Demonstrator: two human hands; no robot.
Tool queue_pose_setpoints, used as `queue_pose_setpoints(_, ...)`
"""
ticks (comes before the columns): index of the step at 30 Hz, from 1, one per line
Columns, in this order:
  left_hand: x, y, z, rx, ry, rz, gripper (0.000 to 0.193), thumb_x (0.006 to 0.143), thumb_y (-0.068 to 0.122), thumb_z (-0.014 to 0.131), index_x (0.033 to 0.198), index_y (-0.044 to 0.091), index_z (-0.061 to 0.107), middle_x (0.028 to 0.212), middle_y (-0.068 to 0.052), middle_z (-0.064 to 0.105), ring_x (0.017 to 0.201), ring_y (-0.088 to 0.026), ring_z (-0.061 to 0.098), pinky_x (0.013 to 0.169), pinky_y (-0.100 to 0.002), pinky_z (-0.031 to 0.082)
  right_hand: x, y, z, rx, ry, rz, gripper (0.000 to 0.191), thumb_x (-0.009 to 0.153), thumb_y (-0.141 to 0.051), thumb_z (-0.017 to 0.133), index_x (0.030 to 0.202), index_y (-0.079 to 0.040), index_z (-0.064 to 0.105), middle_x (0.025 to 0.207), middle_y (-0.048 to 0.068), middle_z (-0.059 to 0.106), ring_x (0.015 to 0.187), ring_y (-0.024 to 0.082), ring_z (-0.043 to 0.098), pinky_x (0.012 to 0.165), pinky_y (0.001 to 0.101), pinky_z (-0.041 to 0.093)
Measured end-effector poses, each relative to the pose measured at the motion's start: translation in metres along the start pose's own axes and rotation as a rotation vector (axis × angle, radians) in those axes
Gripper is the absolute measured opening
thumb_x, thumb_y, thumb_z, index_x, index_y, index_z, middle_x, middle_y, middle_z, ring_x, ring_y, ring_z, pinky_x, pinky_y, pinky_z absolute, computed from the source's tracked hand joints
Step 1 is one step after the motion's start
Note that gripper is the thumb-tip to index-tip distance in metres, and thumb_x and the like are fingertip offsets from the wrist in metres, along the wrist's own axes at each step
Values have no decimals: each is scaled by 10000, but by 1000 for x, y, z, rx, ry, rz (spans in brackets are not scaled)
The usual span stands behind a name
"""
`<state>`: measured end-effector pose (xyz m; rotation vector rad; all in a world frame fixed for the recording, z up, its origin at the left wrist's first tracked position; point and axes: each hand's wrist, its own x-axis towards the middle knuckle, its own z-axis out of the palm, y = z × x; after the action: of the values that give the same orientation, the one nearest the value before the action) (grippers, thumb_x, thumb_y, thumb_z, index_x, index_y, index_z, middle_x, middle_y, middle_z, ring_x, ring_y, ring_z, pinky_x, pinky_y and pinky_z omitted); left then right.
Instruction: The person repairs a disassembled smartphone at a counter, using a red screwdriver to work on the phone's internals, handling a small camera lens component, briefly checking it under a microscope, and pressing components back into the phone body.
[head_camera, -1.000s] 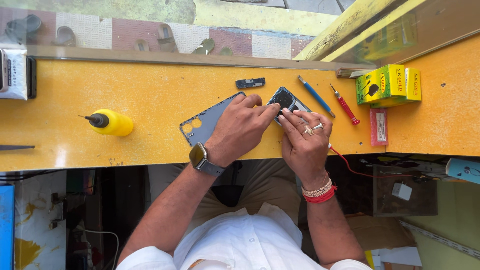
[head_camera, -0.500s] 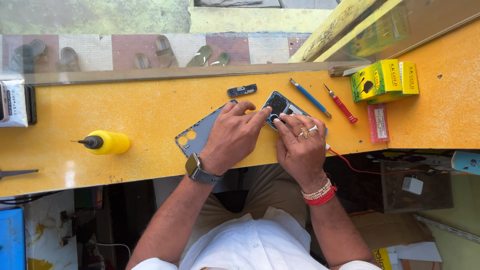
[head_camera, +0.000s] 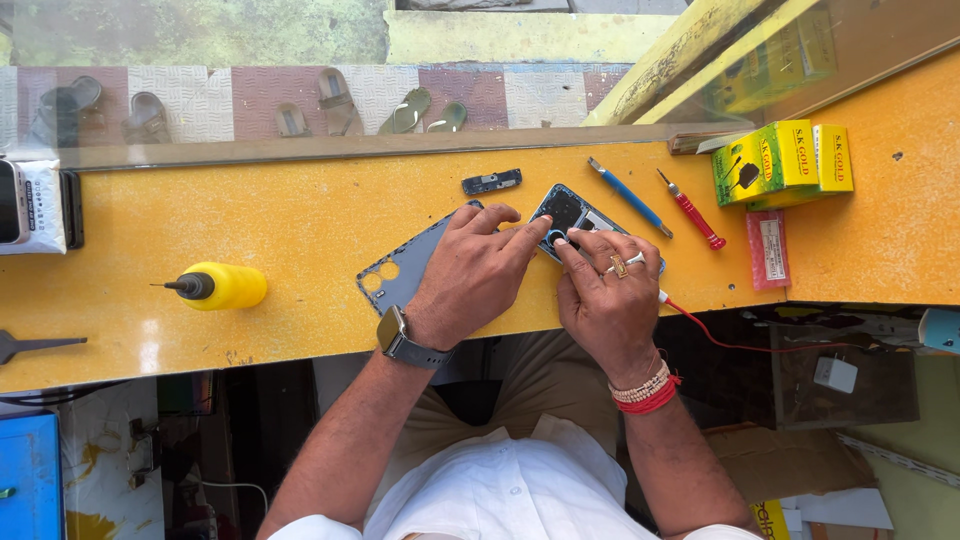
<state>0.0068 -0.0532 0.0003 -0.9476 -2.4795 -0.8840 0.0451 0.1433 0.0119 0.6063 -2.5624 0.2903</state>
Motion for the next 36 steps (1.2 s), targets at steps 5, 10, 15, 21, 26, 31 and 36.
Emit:
queue_pose_setpoints(5,0,-1,0,4,9,-1,388,895,46,630,1280,12,655,922,-62,751,1094,-253,660,907,-424,472,2,0,0,53,4,55,239,895,-65,752,1133,-76,759,1164,39,724,1114,249,652,995,436,443)
queue_pose_setpoints(10,0,-1,1,-7,2,-14,373,905,48,630,1276,22,659,918,-60,751,1068,-248,660,901,-420,472,12,4,1,115,-31,149,234,883,-158,806,1103,-88,768,1070,47,710,1035,270,620,909,429,425)
queue_pose_setpoints(15,1,-2,1,-42,70,-28,350,924,48,624,1273,39,658,951,-65,750,1072,-249,662,905,-416,478,18,5,2,94,-51,120,165,906,-188,788,1053,-113,775,1023,32,715,990,262,621,884,428,428)
queue_pose_setpoints(21,1,-4,1,-21,84,-41,384,927,49,625,1310,23,653,991,-88,742,1059,-260,663,908,-416,483,18,13,8,100,-39,162,94,1001,-177,735,1051,-103,763,1032,64,710,987,264,638,882,411,439)
queue_pose_setpoints(26,1,-4,2,7,138,-38,354,942,70,631,1293,34,652,1073,-82,741,1076,-260,657,947,-411,489,20,19,12,315,11,276,89,1009,-117,719,1005,-30,734,991,95,710,895,258,667,801,378,497)
queue_pose_setpoints(31,2,-5,2,-20,162,-26,322,924,110,711,1235,36,672,1135,-76,732,1073,-253,645,932,-417,492,20,20,9,642,-53,531,119,995,-77,685,959,34,711,890,60,675,698,104,610,608,253,488)
queue_pose_setpoints(36,2,-5,3,-52,158,-7,382,883,166,776,1232,37,690,1132,-67,726,1056,-251,637,913,-419,492,18,22,4,755,-75,581,132,998,-52,675,931,58,703,810,30,628,692,61,526,618,228,429)
